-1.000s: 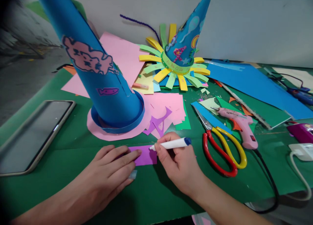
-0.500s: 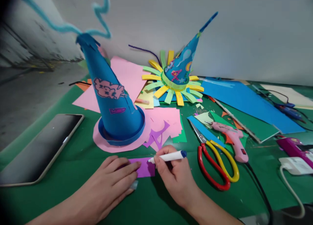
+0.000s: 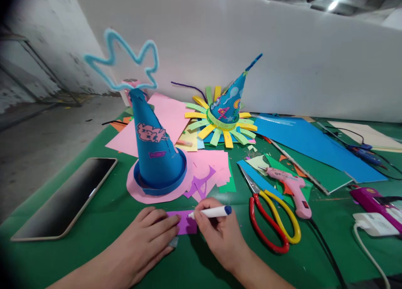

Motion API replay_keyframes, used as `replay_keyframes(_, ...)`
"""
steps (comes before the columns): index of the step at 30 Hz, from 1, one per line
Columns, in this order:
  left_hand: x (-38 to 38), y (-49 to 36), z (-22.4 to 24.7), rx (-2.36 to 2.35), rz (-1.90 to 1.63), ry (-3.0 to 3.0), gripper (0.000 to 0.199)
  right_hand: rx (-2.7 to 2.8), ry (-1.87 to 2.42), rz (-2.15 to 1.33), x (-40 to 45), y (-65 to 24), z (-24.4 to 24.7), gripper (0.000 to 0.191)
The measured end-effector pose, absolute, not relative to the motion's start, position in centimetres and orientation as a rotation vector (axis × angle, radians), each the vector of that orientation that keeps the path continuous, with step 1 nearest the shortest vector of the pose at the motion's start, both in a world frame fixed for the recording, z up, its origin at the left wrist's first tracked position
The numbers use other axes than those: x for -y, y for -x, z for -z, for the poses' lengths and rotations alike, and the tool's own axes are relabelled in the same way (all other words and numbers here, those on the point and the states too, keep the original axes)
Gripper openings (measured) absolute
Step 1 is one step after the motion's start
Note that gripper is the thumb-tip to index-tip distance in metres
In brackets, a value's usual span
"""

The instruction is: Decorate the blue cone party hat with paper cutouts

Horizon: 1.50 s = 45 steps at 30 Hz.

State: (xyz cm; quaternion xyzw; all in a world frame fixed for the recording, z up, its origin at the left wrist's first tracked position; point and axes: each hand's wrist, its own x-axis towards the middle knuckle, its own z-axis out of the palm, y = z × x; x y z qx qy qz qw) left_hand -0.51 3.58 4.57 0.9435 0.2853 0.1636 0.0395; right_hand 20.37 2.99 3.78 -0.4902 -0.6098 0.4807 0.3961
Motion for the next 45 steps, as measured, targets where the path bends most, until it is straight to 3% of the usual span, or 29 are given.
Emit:
replay_keyframes(17,-3.5,0.4,-5.0,-0.906,-0.375,-2.846,0.022,1.635,1.33,-0.967,-3.1,-20.4,-3.7,0.019)
replay_keyframes(45,-3.4,0.5,-4.9,-0.914,-0.443,-2.849,0.02,1.684,1.385,-0.923,-3.0,-20.2,-3.6,0.018)
